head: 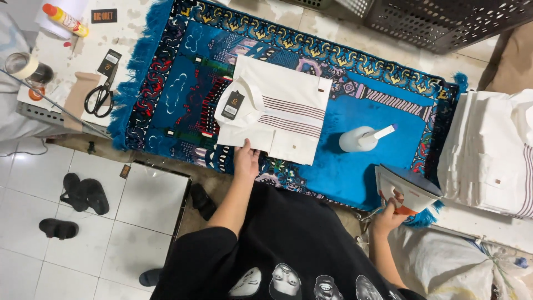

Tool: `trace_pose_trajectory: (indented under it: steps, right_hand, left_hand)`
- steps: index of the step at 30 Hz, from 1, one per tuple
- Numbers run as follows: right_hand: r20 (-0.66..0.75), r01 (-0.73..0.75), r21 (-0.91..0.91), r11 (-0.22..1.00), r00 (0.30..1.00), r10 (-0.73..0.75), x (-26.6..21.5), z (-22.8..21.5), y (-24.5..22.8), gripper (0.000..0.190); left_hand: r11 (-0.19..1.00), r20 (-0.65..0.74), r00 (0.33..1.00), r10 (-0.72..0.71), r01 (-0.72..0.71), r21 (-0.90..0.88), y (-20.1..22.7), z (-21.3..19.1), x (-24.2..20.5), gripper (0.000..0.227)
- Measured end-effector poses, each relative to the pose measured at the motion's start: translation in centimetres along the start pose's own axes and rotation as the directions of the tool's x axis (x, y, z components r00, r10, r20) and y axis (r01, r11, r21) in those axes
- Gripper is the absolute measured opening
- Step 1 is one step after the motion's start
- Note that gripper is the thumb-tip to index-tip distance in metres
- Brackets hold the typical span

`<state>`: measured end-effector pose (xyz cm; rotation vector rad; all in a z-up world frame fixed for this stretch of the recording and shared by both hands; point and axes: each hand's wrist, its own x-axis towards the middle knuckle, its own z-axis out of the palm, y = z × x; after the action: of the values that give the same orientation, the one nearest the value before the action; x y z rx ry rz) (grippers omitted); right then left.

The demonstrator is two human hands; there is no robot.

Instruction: Ironing and folding a white striped shirt using a hand iron and a spray bottle on a patterned mat.

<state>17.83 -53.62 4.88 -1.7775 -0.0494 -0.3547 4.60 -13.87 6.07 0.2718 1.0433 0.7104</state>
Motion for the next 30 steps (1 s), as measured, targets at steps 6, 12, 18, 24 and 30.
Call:
trace_pose_trajectory:
  steps: [6, 12, 18, 24, 30]
  right_hand:
    - [-0.172, 0.019, -0.422, 0.906, 0.98, -0.101, -2.4, -2.6, 2.5, 0.085]
    - [0.246, -0.084, -0.608, 0.79, 0.926, 0.287, -11.3, -1.6, 2.6, 0.024]
    - [0.651, 0.371, -0.366, 0.853, 0.758, -0.05, -4.7, 11.7, -4.2, 0.012]
    - [0.415, -0.171, -0.695, 0.699, 0.699, 0.583, -0.9, 24.0, -7.9, 0.072]
    - [0.48, -0.204, -0.678, 0.706, 0.603, 0.637, -4.1, 21.3, -1.7, 0.055]
  left_hand:
    - [0.976, 0.125, 0.99, 0.073, -0.045, -0.215, 2.8, 2.4, -0.1, 0.038]
    - [0.959, 0.188, 0.979, -0.08, 0.127, -0.253, 4.1, 1.2, 2.7, 0.048]
    - [0.987, 0.123, 0.991, -0.055, 0.073, -0.144, 6.7, 2.0, 3.5, 0.047]
    - [1.0, -0.099, 0.995, 0.012, -0.013, -0.011, 3.7, -1.9, 8.6, 0.047]
    - [0.984, -0.192, 0.978, 0.076, -0.042, 0.172, 7.9, 0.5, 5.4, 0.053]
